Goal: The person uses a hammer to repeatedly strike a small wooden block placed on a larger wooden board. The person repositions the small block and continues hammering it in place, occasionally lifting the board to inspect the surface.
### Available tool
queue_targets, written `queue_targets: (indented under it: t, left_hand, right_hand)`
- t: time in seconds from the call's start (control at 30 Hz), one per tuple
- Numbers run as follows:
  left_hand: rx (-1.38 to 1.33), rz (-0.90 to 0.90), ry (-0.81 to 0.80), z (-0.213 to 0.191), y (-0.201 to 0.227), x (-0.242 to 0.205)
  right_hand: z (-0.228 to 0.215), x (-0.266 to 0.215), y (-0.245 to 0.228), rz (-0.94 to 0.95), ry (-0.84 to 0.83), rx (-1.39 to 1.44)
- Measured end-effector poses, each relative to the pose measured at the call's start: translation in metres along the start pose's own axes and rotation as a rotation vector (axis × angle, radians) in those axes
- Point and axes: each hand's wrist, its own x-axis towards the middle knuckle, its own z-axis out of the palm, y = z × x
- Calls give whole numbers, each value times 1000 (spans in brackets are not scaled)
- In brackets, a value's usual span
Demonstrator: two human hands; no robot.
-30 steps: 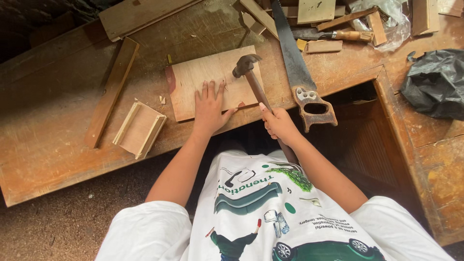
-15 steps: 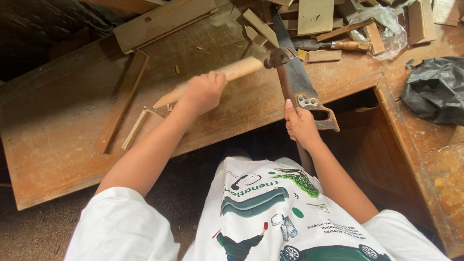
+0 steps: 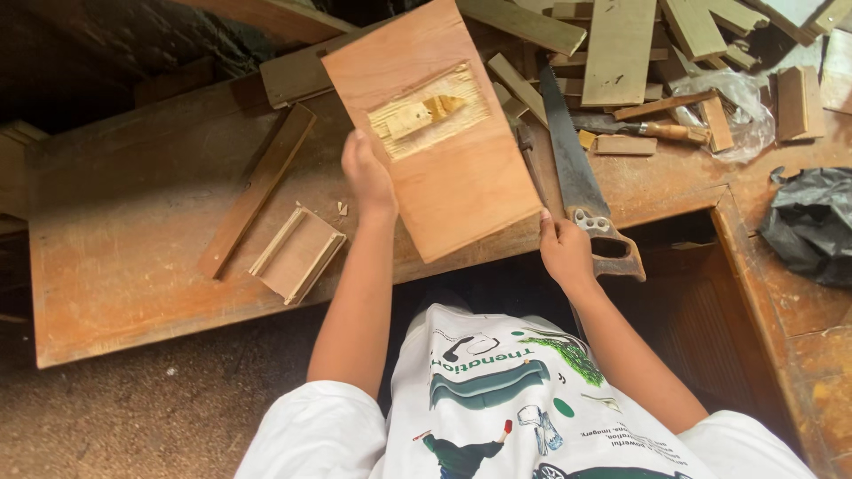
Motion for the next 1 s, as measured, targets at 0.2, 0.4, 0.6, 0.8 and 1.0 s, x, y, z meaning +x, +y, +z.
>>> queue_targets:
  t: [0.2, 0.4, 0.6, 0.8, 1.0]
  left_hand:
    - [215, -18, -121, -12, -17, -24]
    - [152, 39, -153, -14, -11, -27]
    - [-3, -115, -168, -16, 7, -14]
    - [116, -76, -302, -11, 20, -6]
    - [82, 9, -324, -6, 32, 11]
  right_hand:
    - [5, 13, 7, -50, 37, -147]
    - [10, 11, 4, -86, 56, -252]
    - [21, 17, -10, -70, 57, -308]
    - [43, 33, -12, -277, 122, -254]
    - [49, 53, -19, -494, 138, -481]
